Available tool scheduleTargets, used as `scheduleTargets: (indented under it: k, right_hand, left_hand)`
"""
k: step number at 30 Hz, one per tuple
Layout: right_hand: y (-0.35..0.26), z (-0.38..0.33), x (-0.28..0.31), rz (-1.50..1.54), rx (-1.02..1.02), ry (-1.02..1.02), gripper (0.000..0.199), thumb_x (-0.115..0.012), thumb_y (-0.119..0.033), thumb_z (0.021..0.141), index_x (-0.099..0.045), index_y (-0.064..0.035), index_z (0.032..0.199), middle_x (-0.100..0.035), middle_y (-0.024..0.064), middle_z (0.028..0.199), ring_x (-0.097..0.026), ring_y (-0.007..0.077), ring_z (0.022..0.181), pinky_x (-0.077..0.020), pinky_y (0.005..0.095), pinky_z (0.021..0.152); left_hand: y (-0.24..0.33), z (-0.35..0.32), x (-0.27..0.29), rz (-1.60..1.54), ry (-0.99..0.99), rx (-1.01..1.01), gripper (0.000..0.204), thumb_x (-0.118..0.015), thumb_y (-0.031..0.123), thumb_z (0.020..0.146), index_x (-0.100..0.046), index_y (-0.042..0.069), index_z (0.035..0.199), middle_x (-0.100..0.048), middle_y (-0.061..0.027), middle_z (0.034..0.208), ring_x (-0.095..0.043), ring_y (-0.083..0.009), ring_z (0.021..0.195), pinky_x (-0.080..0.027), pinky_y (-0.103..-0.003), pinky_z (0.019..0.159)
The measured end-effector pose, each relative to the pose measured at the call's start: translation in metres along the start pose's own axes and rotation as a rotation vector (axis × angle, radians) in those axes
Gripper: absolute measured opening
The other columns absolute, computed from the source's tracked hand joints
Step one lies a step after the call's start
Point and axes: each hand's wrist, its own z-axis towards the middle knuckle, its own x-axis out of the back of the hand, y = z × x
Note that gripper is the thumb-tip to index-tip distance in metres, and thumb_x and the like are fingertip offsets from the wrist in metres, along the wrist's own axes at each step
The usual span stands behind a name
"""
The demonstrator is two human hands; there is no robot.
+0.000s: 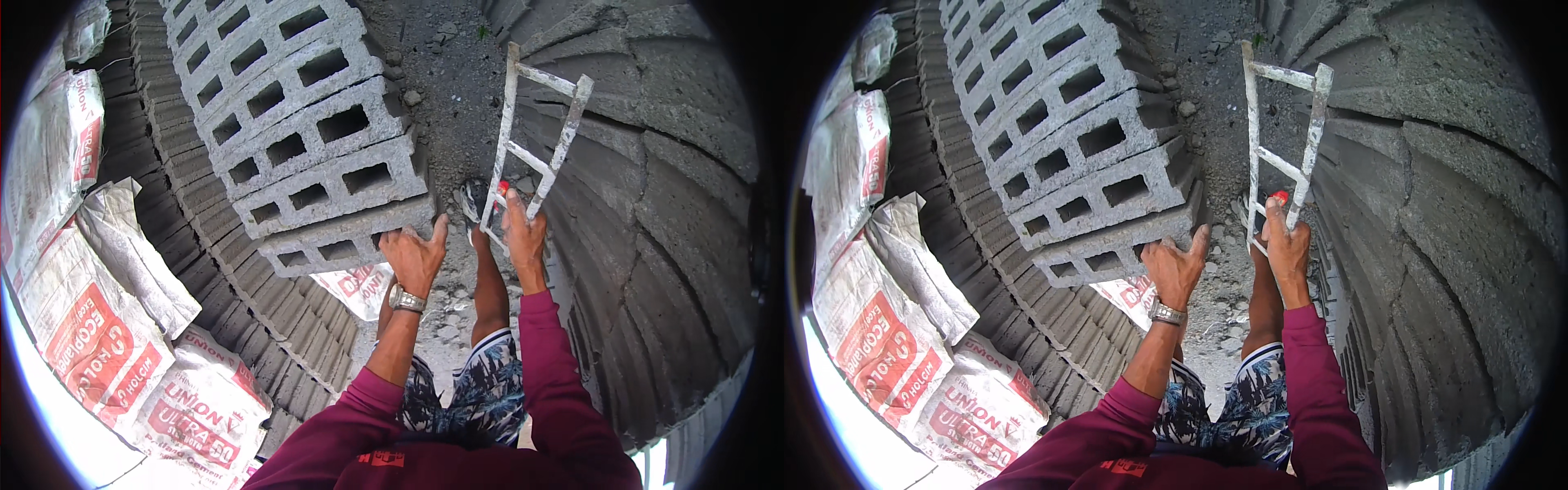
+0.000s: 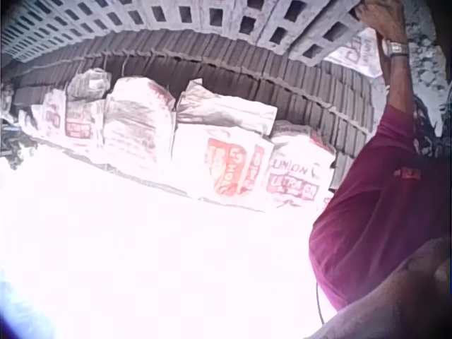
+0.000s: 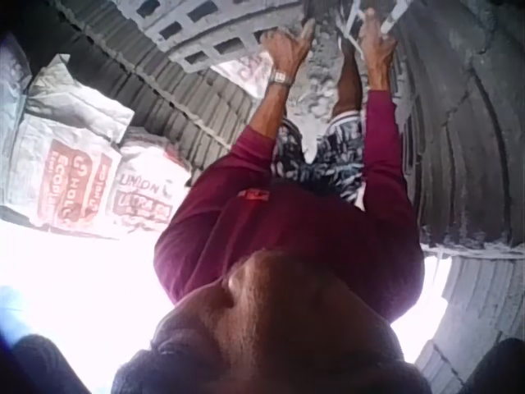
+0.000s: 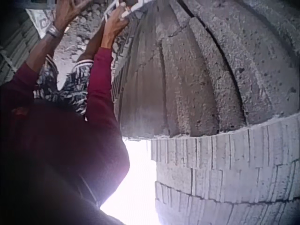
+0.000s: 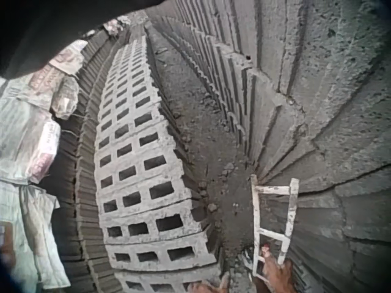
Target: The person carries a hollow block through a concrete block manufacturing area and places it onto a stack of similar blocks.
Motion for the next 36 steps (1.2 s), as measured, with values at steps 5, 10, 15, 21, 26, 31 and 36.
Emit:
scheduleTargets:
  k: [5, 10, 15, 21, 26, 31, 36]
  right_hand:
    - [-0.005, 0.003, 0.004, -0.078, -0.051, -0.023, 0.049, -0.06, -0.038, 0.097, -0.057, -0.0031, 0.063, -0.053, 0.0021, 0.056, -0.049, 0.0127, 0.054, -0.0379, 0.0327, 0.056]
    - [-0.017, 0.009, -0.016, -0.039, 0.003, -0.015, 0.05, -0.059, -0.037, 0.097, -0.055, -0.0029, 0.06, -0.052, 0.0022, 0.056, -0.049, 0.012, 0.054, -0.0377, 0.0326, 0.055]
    - [-0.043, 0.009, -0.029, 0.016, 0.04, -0.052, 0.053, -0.059, -0.038, 0.097, -0.054, -0.0032, 0.058, -0.052, 0.0017, 0.054, -0.049, 0.0123, 0.053, -0.0377, 0.0314, 0.054]
    - [-0.051, 0.015, -0.025, 0.008, 0.146, 0.01, 0.048, -0.06, -0.035, 0.096, -0.05, -0.0066, 0.059, -0.045, -0.0018, 0.054, -0.04, 0.0095, 0.048, -0.0289, 0.0302, 0.049]
    - [-0.056, 0.046, -0.038, 0.109, 0.25, -0.086, 0.047, -0.057, -0.031, 0.098, -0.049, -0.0046, 0.06, -0.047, -0.001, 0.059, -0.042, 0.0088, 0.056, -0.0301, 0.0296, 0.053]
    - [-0.063, 0.032, -0.036, -0.043, 0.124, -0.082, 0.051, -0.057, -0.04, 0.097, -0.056, -0.0017, 0.064, -0.053, 0.0035, 0.055, -0.05, 0.0149, 0.055, -0.038, 0.0335, 0.057]
    - [-0.066, 0.042, -0.041, 0.037, 0.074, -0.064, 0.053, -0.058, -0.041, 0.096, -0.054, -0.003, 0.06, -0.052, 0.0028, 0.055, -0.048, 0.014, 0.055, -0.0363, 0.0333, 0.057]
  left_hand:
    - [0.001, 0.007, 0.068, -0.444, -0.169, 0.17, 0.053, -0.074, 0.045, 0.081, -0.071, -0.007, 0.085, -0.068, -0.0217, 0.075, -0.064, -0.045, 0.077, -0.05, -0.048, 0.081]
    - [0.01, 0.069, 0.059, -0.062, 0.192, -0.132, 0.055, -0.075, 0.048, 0.079, -0.071, -0.006, 0.088, -0.068, -0.0203, 0.076, -0.065, -0.0409, 0.082, -0.045, -0.046, 0.093]
    - [0.018, 0.109, 0.024, 0.059, -0.115, 0.153, 0.066, -0.072, 0.057, 0.073, -0.069, -0.009, 0.077, -0.068, -0.0287, 0.08, -0.065, -0.0405, 0.084, -0.038, -0.046, 0.101]
    - [0.027, 0.108, 0.019, -0.105, -0.156, 0.296, 0.054, -0.077, 0.044, 0.067, -0.066, -0.008, 0.063, -0.067, -0.0273, 0.072, -0.064, -0.0402, 0.075, -0.038, -0.045, 0.099]
    - [0.021, 0.111, 0.019, -0.119, -0.138, 0.345, 0.055, -0.079, 0.043, 0.065, -0.062, -0.009, 0.057, -0.064, -0.027, 0.065, -0.06, -0.0412, 0.071, -0.041, -0.046, 0.086]
    - [0.019, 0.104, 0.023, -0.095, -0.153, 0.354, 0.053, -0.079, 0.042, 0.064, -0.06, -0.007, 0.055, -0.059, -0.0251, 0.058, -0.057, -0.0421, 0.064, -0.041, -0.048, 0.072]
    - [0.014, 0.113, 0.012, -0.117, -0.052, 0.234, 0.051, -0.08, 0.042, 0.062, -0.061, -0.004, 0.054, -0.06, -0.0244, 0.059, -0.059, -0.0411, 0.067, -0.041, -0.047, 0.074]
